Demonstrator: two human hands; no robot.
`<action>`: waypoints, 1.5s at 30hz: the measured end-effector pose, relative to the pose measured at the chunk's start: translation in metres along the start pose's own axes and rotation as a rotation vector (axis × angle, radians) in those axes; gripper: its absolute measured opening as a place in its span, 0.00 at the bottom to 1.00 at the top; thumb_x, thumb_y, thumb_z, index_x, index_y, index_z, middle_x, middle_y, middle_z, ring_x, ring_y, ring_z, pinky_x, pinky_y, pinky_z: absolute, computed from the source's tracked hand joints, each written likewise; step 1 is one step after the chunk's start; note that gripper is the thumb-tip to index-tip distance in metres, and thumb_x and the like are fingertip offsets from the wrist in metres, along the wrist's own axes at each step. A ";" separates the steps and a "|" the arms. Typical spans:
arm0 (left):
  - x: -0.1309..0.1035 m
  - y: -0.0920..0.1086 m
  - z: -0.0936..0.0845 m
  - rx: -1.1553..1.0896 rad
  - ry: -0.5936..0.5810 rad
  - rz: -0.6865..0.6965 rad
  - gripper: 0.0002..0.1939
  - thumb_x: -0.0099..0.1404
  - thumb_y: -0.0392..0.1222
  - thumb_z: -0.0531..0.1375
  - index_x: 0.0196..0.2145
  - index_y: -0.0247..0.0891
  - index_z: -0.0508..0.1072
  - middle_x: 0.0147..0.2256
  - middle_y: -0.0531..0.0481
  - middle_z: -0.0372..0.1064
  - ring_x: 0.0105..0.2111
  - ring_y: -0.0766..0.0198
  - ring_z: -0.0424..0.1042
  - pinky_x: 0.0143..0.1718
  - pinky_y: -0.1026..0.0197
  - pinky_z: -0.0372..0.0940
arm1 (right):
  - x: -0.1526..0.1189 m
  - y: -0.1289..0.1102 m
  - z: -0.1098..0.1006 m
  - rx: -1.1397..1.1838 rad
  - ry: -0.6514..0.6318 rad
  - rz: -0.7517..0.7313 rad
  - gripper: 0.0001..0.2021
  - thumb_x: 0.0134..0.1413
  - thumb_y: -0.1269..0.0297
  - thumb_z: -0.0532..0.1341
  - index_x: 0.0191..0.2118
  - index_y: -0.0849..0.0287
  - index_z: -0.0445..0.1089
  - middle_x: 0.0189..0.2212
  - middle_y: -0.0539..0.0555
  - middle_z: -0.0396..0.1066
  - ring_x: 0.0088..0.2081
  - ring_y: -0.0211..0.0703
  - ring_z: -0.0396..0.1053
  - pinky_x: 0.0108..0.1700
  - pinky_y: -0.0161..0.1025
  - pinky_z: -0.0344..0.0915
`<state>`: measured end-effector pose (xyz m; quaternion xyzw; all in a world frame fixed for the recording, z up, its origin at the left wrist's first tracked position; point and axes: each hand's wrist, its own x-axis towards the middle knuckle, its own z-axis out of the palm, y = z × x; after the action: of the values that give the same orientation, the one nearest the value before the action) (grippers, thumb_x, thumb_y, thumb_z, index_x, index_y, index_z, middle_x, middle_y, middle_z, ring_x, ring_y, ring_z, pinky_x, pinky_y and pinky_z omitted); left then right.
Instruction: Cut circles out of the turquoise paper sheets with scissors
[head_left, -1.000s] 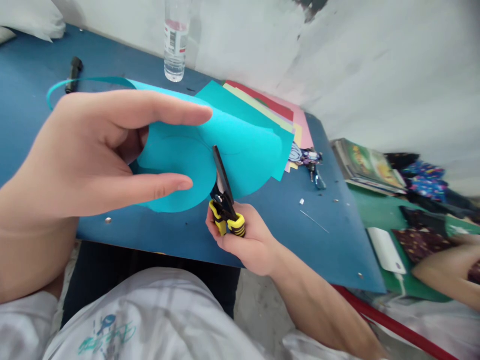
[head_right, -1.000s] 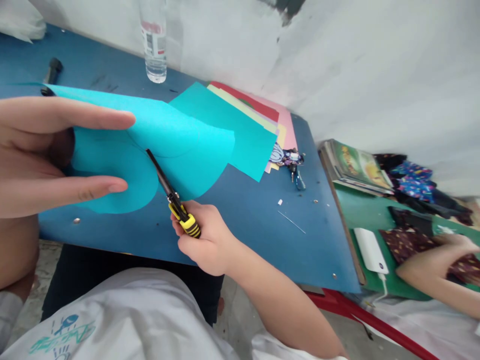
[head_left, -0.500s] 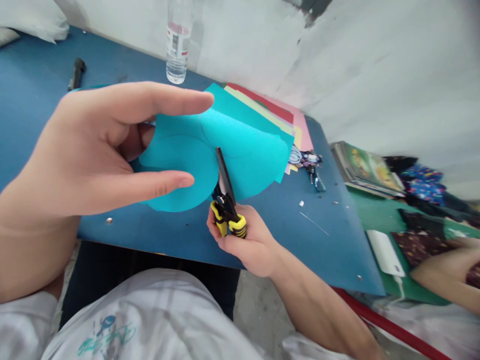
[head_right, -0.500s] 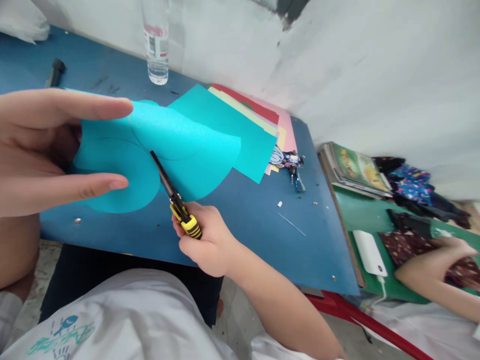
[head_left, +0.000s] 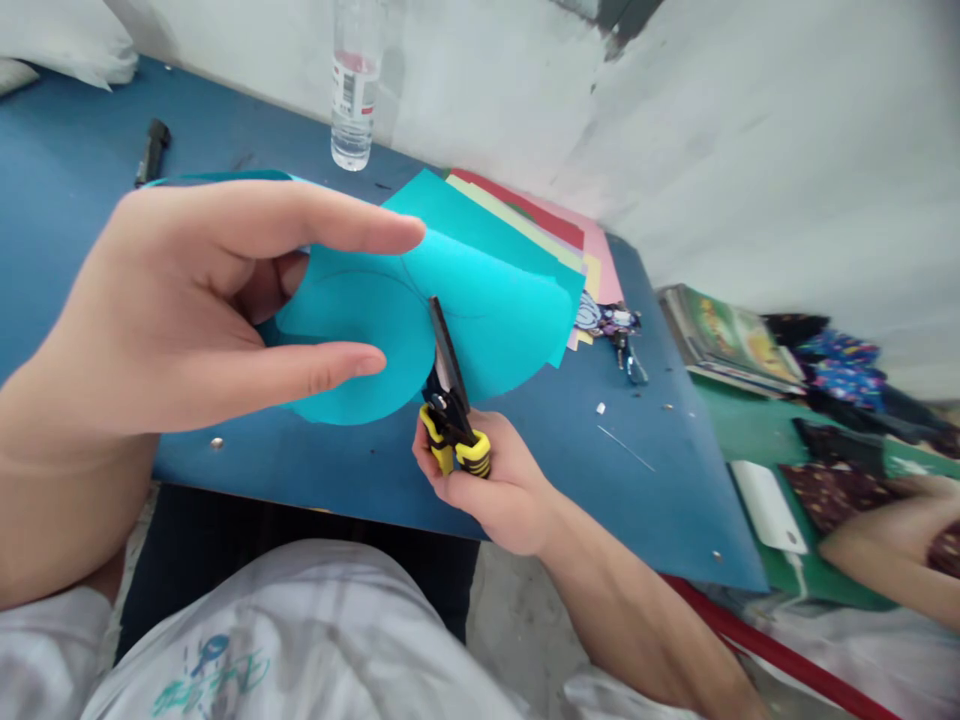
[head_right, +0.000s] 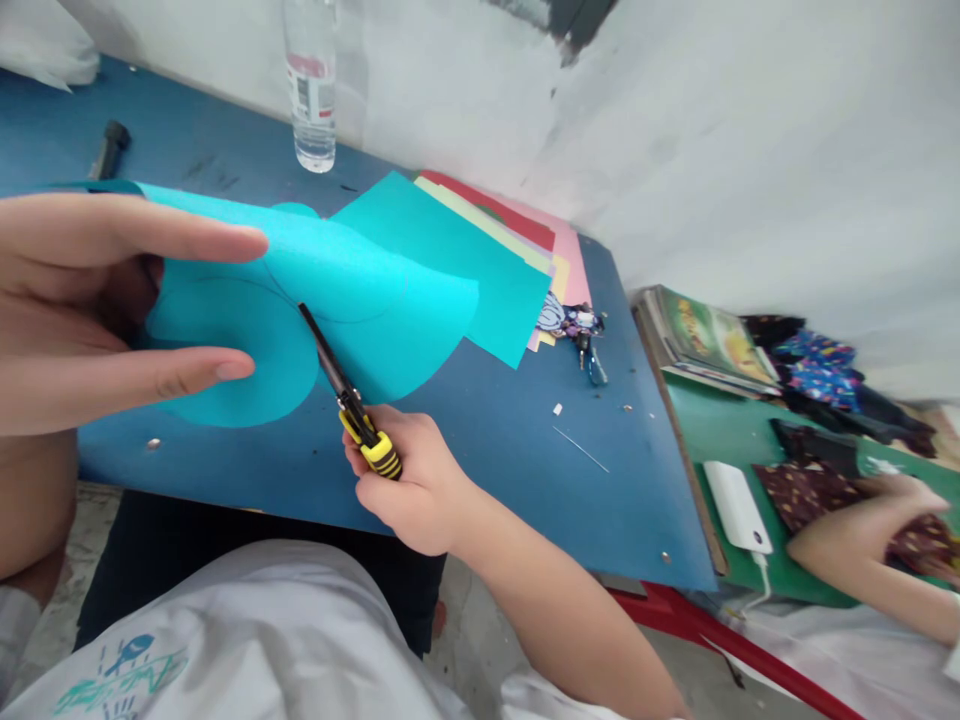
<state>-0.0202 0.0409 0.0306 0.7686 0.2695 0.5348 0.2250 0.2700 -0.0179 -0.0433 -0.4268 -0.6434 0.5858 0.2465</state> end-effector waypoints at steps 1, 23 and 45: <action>-0.001 0.001 -0.001 -0.004 0.011 0.002 0.33 0.63 0.67 0.82 0.57 0.45 0.89 0.27 0.55 0.62 0.30 0.63 0.71 0.25 0.66 0.66 | 0.000 0.000 0.000 0.001 0.004 -0.006 0.07 0.47 0.72 0.69 0.32 0.53 0.74 0.29 0.47 0.74 0.31 0.45 0.69 0.34 0.42 0.64; -0.010 0.009 -0.011 0.100 -0.116 -0.158 0.26 0.72 0.66 0.78 0.60 0.52 0.90 0.36 0.50 0.72 0.29 0.66 0.59 0.24 0.58 0.56 | 0.001 0.002 0.000 -0.018 -0.005 -0.013 0.07 0.48 0.70 0.70 0.32 0.52 0.74 0.27 0.46 0.73 0.30 0.44 0.68 0.34 0.42 0.63; -0.009 0.004 -0.010 -0.009 -0.105 -0.130 0.27 0.69 0.50 0.83 0.63 0.45 0.89 0.26 0.55 0.61 0.24 0.69 0.55 0.19 0.64 0.53 | 0.000 0.003 0.001 0.002 -0.008 -0.024 0.07 0.47 0.73 0.69 0.31 0.53 0.73 0.27 0.46 0.71 0.30 0.43 0.67 0.33 0.41 0.62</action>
<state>-0.0310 0.0324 0.0302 0.7756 0.3042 0.4792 0.2764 0.2704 -0.0185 -0.0467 -0.4165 -0.6487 0.5853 0.2514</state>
